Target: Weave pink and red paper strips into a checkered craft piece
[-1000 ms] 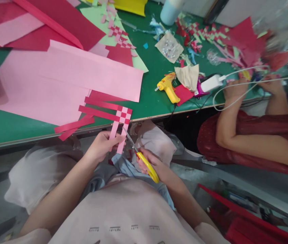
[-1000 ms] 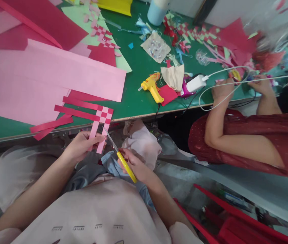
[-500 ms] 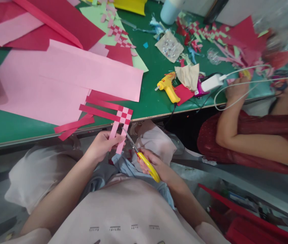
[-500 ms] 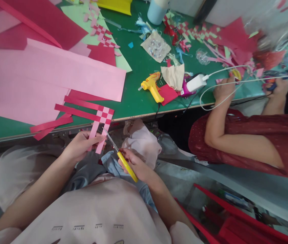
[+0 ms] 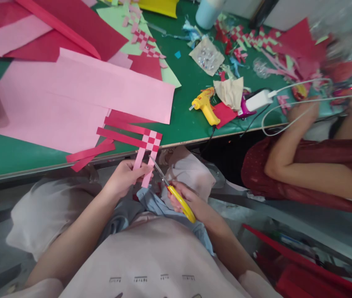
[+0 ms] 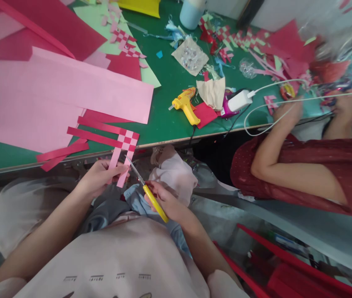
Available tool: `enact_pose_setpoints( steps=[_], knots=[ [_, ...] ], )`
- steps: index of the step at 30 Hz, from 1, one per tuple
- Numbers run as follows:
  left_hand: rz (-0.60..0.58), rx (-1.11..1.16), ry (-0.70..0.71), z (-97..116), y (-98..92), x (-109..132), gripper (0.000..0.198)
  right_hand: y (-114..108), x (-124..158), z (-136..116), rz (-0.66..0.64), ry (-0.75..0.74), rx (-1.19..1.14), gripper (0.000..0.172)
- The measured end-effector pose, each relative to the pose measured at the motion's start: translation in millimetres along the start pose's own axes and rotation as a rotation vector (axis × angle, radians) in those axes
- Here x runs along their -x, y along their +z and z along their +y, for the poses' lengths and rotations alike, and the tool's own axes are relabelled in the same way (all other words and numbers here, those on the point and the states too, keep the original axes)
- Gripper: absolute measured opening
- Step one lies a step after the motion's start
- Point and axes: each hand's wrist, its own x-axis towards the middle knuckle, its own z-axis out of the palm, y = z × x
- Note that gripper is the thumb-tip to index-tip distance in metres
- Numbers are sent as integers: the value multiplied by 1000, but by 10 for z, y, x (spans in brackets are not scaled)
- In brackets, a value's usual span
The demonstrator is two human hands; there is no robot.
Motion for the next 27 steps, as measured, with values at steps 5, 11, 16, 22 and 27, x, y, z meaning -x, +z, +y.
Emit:
enact_pose_setpoints(
  steps=[5, 11, 16, 22, 27],
  knots=[
    [-2, 12, 1, 2, -2, 1, 34, 13, 13, -12, -3, -5, 0, 49],
    [-9, 5, 5, 5, 0, -3, 33, 15, 11, -10, -13, -13, 4, 50],
    [-10, -4, 3, 22, 7, 12, 32, -8, 6, 16, 4, -3, -10, 52],
    [-4, -34, 3, 53, 13, 32, 31, -50, 25, 17, -1, 2, 11, 49],
    [-3, -45, 2, 54, 5, 34, 31, -40, 53, -46, -21, -41, 22, 51]
  ],
)
